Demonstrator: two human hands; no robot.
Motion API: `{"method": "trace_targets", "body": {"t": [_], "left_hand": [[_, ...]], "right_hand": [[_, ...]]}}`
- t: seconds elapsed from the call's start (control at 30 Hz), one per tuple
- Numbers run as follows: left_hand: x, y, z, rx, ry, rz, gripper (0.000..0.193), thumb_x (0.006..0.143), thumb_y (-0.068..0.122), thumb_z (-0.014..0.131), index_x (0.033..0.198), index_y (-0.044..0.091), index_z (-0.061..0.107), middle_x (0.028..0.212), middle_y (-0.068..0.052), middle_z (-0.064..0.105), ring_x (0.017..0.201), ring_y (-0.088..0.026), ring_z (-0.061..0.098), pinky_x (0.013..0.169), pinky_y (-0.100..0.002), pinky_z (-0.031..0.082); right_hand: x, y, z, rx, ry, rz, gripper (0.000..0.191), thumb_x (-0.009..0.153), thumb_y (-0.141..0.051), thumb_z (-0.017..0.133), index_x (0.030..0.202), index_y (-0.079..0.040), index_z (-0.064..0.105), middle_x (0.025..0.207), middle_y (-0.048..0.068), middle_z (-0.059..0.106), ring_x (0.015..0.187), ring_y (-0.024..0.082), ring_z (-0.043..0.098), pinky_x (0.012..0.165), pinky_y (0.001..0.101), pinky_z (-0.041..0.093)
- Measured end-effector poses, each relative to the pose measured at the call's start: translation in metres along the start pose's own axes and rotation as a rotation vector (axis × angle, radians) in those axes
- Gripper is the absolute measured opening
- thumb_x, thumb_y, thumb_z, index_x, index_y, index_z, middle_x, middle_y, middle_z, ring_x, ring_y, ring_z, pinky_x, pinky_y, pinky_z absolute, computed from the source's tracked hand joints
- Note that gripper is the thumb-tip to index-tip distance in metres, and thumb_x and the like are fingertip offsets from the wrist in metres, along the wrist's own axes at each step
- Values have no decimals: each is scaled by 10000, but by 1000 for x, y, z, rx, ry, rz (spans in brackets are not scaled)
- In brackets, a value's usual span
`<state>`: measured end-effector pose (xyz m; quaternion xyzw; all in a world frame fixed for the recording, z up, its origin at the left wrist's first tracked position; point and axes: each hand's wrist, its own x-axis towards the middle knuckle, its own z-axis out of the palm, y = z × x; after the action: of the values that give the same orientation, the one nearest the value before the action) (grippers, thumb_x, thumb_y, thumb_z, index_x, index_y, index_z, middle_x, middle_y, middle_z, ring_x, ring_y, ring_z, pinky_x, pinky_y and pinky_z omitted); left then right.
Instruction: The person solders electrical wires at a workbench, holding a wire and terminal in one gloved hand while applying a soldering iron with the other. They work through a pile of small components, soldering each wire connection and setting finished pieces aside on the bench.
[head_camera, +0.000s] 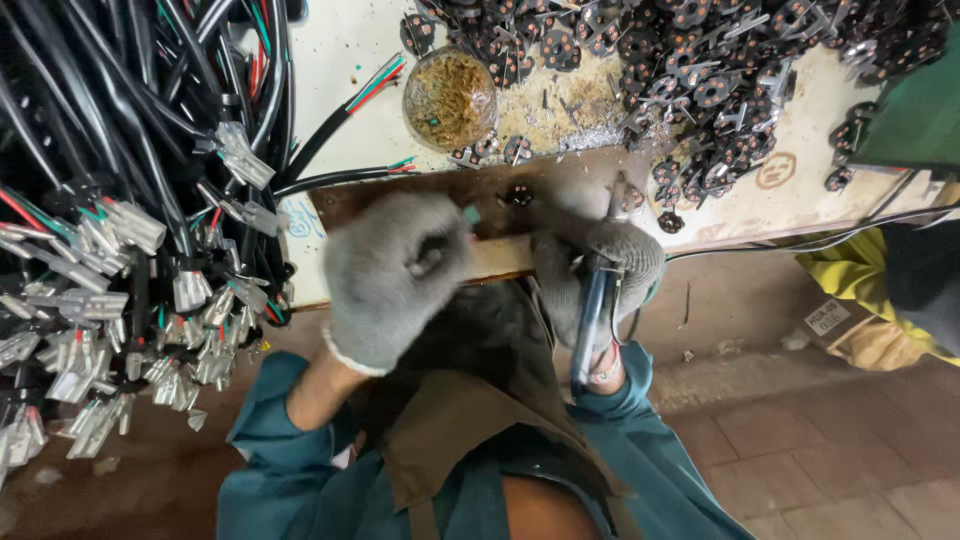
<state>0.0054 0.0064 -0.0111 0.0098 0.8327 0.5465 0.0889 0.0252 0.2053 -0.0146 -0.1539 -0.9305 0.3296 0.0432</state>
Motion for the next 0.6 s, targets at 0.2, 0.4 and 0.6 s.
{"method": "trace_targets", "body": {"t": [0.2,0.4,0.6], "left_hand": [[63,27,-9,315,88,28,127,983,132,810,1004,89,693,798,-81,693,697,-267,695,666,-382,519],[24,37,-24,35,-83,-91,119,946,120,743,1027,70,672,955,-107,718,809,-255,741,712,-341,561],[-5,-30,16,-4,-115,24,93,981,140,739,1031,79,691,966,-110,727,837,-304,732,716,-386,554]], "right_hand": [[-5,14,21,260,-112,-351,319,868,20,882,1027,-36,612,1179,195,758,928,270,790,854,319,627],[-6,35,12,154,-27,-479,458,775,-2,893,1068,-48,545,977,161,696,876,316,717,854,427,584],[-15,51,17,283,-128,-514,406,857,-35,903,1096,-70,576,1034,132,739,890,298,769,794,367,614]]}}
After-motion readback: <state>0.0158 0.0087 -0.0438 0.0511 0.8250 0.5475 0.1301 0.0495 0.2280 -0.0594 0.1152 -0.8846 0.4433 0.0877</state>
